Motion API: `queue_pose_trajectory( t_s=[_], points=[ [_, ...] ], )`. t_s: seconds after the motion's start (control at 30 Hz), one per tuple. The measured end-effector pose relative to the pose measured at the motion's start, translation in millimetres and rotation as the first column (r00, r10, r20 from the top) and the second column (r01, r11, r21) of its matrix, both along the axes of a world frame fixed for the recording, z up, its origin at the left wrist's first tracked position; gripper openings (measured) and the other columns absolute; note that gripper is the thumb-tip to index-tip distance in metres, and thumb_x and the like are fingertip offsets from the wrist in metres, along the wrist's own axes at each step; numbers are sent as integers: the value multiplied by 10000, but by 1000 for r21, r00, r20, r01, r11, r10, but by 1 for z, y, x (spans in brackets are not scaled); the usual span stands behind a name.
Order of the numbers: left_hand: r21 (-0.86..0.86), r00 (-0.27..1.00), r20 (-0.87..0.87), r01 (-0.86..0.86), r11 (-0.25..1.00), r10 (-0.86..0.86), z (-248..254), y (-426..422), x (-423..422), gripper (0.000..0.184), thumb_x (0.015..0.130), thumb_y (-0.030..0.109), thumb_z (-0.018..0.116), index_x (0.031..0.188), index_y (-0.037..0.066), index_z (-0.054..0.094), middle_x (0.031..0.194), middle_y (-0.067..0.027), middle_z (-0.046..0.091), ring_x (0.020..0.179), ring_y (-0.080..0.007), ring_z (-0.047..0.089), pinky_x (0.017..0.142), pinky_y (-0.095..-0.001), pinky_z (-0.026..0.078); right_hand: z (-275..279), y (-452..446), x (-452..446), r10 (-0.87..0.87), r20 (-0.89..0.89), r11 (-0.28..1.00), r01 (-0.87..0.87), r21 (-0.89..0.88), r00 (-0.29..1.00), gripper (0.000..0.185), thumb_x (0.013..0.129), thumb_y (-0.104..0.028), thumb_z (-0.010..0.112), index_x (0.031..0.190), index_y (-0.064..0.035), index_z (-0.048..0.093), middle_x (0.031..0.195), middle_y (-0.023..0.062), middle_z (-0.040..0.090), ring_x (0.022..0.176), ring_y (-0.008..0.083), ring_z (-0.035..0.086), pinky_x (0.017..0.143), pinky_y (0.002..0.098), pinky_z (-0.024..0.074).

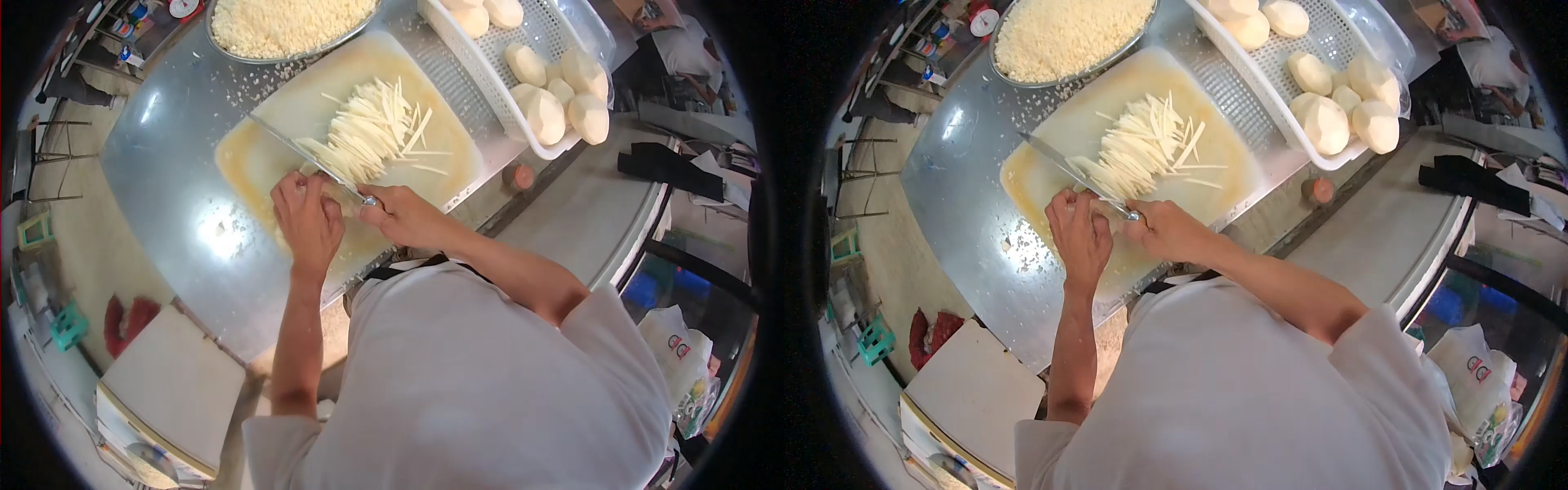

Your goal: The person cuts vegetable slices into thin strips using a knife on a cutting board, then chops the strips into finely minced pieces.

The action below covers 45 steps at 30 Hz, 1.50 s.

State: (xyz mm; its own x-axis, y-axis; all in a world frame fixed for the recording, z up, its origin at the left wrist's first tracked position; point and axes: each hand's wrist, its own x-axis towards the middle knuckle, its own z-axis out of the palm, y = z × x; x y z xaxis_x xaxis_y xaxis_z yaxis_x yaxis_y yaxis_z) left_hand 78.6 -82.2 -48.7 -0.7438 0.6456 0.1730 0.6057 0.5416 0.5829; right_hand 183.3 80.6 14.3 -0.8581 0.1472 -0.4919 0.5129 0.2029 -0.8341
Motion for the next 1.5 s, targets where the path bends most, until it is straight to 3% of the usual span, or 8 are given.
queue_pose_trajectory(
  t_s=[0.03, 0.13, 0.27, 0.93, 1.13, 1.23, 1.43, 1.5],
  points=[
    [-7, 1000, -5, 0, 1000, 0, 1, 2, -3, 360, 804, 26, 581, 1158, 4, 641, 1202, -225, 527, 1119, -422, 492, 999, -535, 420, -8, 2, -7, -5, -11, 1000, 5, -7, 1000, 605, 1053, -315, 612, 1466, 117, 524, 615, 93, 577, 483, 168, 550, 521, 345, 486],
    [1, 1000, -25, -7, 1000, 7, 1, 2, -3, 352, 805, 26, 595, 1153, 15, 648, 1203, -223, 530, 1126, -420, 494, 998, -535, 420, 29, 8, -1, 6, 131, 995, 8, -103, 991, 603, 1048, -312, 618, 1473, 106, 527, 628, 94, 584, 476, 168, 546, 522, 339, 485],
    [-3, 999, 7, -31, 1000, 31, -2, 0, -1, 349, 788, 69, 615, 1132, 98, 663, 1223, -166, 522, 1167, -395, 486, 956, -551, 423, 16, 2, 9, 22, 33, 999, -21, -34, 999, 620, 1048, -327, 618, 1478, 110, 522, 621, 95, 580, 503, 159, 562, 525, 338, 488],
    [48, 999, 9, -33, 998, 33, -1, 0, -7, 389, 780, -3, 628, 1168, 32, 625, 1221, -212, 561, 1156, -434, 508, 997, -530, 431, -16, 0, 4, 68, -49, 997, -65, 48, 997, 588, 1048, -298, 600, 1445, 131, 536, 663, 124, 583, 550, 190, 573, 589, 366, 507],
    [123, 999, 30, -43, 991, 40, 2, 0, -6, 378, 776, 1, 643, 1152, 33, 619, 1207, -204, 573, 1135, -436, 513, 985, -527, 435, 30, 1, 14, 55, 19, 998, -54, -17, 998, 583, 1047, -303, 600, 1427, 137, 547, 691, 156, 603, 621, 219, 613, 653, 382, 519],
    [102, 999, 35, -41, 994, 37, 0, -1, -8, 373, 775, -5, 641, 1146, 32, 617, 1208, -201, 574, 1129, -437, 515, 978, -523, 437, -12, 2, 4, 72, -70, 996, -69, 48, 995, 579, 1044, -302, 605, 1422, 135, 555, 696, 156, 607, 651, 212, 631, 672, 374, 525],
    [150, 997, 63, -59, 987, 50, -1, -2, -6, 354, 777, -12, 638, 1127, 37, 626, 1193, -201, 587, 1132, -431, 526, 979, -520, 438, 32, 2, 14, 83, -6, 997, -83, -9, 997, 578, 1048, -319, 605, 1401, 137, 567, 688, 155, 606, 647, 208, 643, 673, 370, 538],
    [136, 997, 64, -41, 990, 33, 0, -3, -5, 338, 775, -15, 640, 1110, 32, 631, 1184, -199, 593, 1133, -430, 528, 979, -520, 437, -14, -4, 17, 84, -104, 994, -76, 79, 991, 572, 1050, -314, 602, 1399, 138, 568, 687, 146, 605, 625, 203, 627, 651, 370, 528]
  ],
)
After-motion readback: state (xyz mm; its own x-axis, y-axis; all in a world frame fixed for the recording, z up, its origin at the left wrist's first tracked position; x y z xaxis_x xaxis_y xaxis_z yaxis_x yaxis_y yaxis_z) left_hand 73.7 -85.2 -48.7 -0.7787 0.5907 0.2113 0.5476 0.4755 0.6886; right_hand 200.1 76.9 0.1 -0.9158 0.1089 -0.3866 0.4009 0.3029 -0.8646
